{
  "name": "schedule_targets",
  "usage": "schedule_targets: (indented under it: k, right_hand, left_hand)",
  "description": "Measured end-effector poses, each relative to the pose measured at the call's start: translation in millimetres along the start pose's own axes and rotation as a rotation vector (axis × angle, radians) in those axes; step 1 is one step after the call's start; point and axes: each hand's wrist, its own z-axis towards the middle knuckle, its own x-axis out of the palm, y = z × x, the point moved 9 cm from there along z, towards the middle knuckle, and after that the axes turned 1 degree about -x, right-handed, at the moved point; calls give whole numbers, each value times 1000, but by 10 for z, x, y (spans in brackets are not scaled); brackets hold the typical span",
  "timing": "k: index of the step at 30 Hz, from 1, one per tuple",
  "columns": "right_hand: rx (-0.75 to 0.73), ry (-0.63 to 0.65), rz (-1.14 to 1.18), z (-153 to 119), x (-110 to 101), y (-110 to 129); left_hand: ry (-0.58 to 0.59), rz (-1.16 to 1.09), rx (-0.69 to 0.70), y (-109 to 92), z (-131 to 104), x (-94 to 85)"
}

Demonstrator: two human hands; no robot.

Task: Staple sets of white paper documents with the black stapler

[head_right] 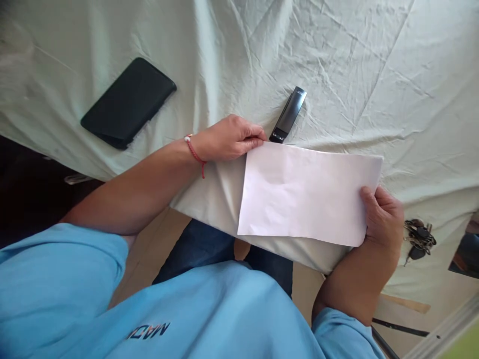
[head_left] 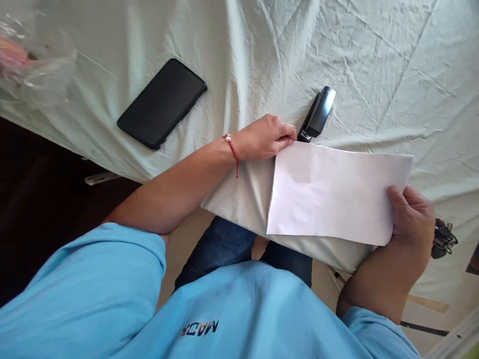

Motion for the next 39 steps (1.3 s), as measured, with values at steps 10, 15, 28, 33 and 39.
schedule_targets:
  k: [10,15,28,33,39]
  right_hand:
    - [-12,-63,134,33,101,31]
    - [10,-140,173,16,20,17]
    - [101,-218,240,62,-68,-107]
    - [87,-210,250,75,-80,-105]
    - [93,-205,261,55,-69,-97]
  left_hand:
    - [-332,-117,-249,102,-14,-47]
    - [-370,-98,-243,172,-31,-40]
    - [-427,-37,87,57,-51,18]
    - [-434,-21,131,131,-25,50]
    - [-423,72,66,93,-54,59]
